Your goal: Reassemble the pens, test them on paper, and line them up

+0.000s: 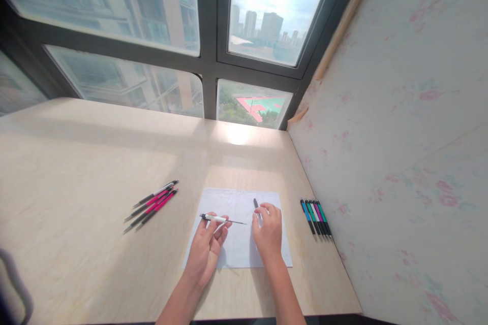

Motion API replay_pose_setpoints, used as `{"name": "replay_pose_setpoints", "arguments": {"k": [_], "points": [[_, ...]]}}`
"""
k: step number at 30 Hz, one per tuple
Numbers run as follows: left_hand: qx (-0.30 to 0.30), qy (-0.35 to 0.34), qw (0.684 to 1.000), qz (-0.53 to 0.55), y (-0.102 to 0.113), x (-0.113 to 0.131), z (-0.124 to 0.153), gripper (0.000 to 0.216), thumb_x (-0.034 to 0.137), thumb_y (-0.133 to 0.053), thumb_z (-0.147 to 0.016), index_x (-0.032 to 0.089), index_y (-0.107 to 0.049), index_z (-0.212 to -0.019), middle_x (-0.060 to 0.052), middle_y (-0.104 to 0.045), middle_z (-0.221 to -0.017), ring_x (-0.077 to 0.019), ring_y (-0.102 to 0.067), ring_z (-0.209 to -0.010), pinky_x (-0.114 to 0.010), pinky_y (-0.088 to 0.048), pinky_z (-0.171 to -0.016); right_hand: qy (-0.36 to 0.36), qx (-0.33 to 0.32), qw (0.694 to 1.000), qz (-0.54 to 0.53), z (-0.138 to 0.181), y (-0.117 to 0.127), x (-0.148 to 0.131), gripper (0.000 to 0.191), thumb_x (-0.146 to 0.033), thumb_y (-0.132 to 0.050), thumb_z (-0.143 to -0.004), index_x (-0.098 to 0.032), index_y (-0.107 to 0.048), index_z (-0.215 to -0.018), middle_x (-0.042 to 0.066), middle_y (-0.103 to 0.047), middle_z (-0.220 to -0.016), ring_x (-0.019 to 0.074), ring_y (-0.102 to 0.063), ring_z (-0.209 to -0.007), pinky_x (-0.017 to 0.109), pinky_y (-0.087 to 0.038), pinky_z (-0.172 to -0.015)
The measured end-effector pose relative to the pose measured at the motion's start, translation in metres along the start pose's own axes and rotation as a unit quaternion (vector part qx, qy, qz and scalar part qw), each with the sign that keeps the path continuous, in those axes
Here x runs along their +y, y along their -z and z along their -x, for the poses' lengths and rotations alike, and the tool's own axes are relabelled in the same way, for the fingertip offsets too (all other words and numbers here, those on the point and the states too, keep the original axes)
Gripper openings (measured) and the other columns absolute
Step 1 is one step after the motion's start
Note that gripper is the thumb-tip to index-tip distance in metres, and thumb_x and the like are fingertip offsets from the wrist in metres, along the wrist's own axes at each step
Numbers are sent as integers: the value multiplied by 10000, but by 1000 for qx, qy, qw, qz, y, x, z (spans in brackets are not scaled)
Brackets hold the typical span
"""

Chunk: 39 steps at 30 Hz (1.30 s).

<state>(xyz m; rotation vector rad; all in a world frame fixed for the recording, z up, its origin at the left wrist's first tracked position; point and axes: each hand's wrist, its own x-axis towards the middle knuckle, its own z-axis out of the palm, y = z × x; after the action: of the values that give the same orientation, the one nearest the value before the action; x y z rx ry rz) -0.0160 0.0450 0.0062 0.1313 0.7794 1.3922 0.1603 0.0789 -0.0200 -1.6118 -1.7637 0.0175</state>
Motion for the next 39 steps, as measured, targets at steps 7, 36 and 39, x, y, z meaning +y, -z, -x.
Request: {"name": "replay_pose_setpoints", "arguments": {"k": [7,36,39], "points": [[-2,7,1000,-3,0,1,0,396,257,-771,-733,209,-510,-1027,-71,-710,-964,-186,-709,-875,-256,-537,-774,12,-5,1000,21,-19,-10,1,131,-177,-548,-833,-179,-673,-873,117,-627,-1037,261,-517,-1042,429,-427,-917],[-4,11,1000,12,1,2,-1,297,213,-755,-749,177,-578,-984,-87,-712,-976,-166,-695,-885,-205,-549,-721,-79,-147,984,58,43,48,-15,144,-223,-500,-859,-230,-631,-800,31,-654,-747,201,-605,-725,302,-403,-641],[-10,11,1000,9,1,2,-1,284,212,-745,-762,176,-579,-989,-87,-710,-976,-164,-695,-888,-200,-551,-720,-87,-108,987,87,30,33,-23,149,-221,-496,-857,-236,-630,-793,35,-653,-747,204,-604,-736,294,-377,-611]]}}
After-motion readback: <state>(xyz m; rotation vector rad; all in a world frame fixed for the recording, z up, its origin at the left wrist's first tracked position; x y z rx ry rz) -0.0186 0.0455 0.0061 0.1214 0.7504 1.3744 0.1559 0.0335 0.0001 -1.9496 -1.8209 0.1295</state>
